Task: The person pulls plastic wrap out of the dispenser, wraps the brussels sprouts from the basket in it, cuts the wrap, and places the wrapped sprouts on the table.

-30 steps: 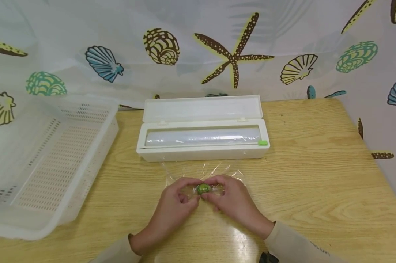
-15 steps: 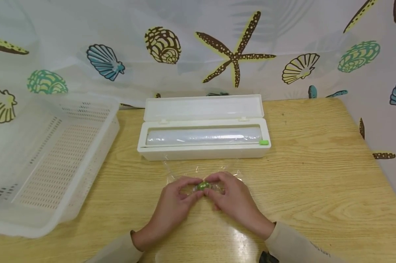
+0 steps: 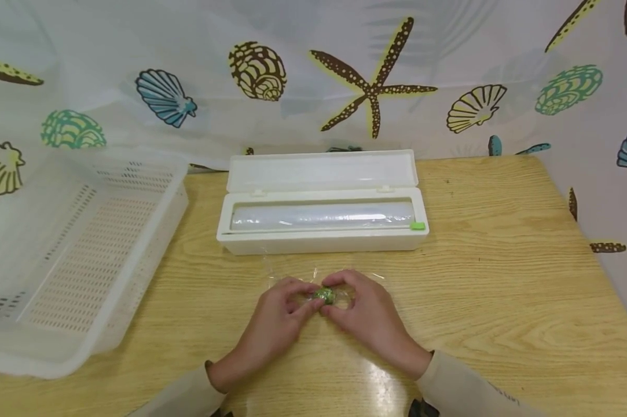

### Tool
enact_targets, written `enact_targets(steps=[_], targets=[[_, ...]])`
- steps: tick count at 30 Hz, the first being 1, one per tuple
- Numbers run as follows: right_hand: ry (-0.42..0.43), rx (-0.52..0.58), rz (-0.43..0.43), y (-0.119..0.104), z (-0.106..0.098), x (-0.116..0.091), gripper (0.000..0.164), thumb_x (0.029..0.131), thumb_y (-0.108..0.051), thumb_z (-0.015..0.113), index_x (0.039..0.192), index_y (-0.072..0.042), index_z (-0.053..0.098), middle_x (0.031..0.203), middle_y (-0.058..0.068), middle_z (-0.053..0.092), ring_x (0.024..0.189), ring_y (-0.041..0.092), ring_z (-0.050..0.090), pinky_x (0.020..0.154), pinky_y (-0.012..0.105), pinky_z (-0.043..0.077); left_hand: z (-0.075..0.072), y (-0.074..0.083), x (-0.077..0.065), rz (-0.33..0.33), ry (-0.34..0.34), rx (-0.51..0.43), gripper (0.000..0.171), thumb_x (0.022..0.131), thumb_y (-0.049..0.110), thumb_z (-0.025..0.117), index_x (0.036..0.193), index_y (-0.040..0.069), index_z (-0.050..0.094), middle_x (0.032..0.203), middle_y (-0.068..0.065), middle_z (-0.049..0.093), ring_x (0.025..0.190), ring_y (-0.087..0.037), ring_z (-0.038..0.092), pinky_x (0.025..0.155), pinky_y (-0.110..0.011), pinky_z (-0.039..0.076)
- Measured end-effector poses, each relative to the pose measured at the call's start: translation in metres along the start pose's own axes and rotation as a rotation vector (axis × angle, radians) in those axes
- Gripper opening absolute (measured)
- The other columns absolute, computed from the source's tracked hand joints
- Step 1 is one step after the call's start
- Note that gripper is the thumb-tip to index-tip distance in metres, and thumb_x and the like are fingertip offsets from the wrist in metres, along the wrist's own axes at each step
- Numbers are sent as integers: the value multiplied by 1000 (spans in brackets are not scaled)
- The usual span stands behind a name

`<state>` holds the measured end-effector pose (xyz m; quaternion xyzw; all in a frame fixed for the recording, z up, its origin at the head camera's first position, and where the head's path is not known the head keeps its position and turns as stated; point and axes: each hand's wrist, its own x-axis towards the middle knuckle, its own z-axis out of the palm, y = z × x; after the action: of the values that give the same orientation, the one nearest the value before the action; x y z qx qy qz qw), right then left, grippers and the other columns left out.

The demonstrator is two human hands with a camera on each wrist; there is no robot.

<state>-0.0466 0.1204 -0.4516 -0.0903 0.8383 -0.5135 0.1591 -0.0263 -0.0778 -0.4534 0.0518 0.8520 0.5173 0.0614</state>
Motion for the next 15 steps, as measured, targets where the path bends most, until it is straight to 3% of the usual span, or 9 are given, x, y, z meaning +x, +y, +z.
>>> enact_targets(steps=[3, 10, 15], targets=[[-4, 6, 15, 2, -1, 1, 36, 90, -18, 93, 122, -20, 76, 128, 2, 75, 51, 8, 52, 48, 23, 47, 1, 1, -1, 5, 1, 10, 25, 97, 6, 84, 120, -3, 79, 102, -6, 67, 65, -6, 53, 55, -22, 48], [-11, 51, 15, 4, -3, 2, 33, 91, -22, 92, 121, -17, 78, 126, 5, 76, 52, 12, 58, 49, 25, 51, 5, -6, -2, 113, 55, -37, 35, 88, -7, 79, 122, 2, 76, 117, -6, 73, 51, -1, 44, 42, -20, 41], [-18, 99, 25, 3, -5, 1, 33, 97, -15, 87, 127, -9, 77, 128, 12, 72, 56, 16, 64, 50, 26, 53, 2, 2, -1, 83, 22, -55, 37, 89, -12, 81, 122, 2, 77, 118, -6, 75, 48, 1, 38, 41, -17, 35]])
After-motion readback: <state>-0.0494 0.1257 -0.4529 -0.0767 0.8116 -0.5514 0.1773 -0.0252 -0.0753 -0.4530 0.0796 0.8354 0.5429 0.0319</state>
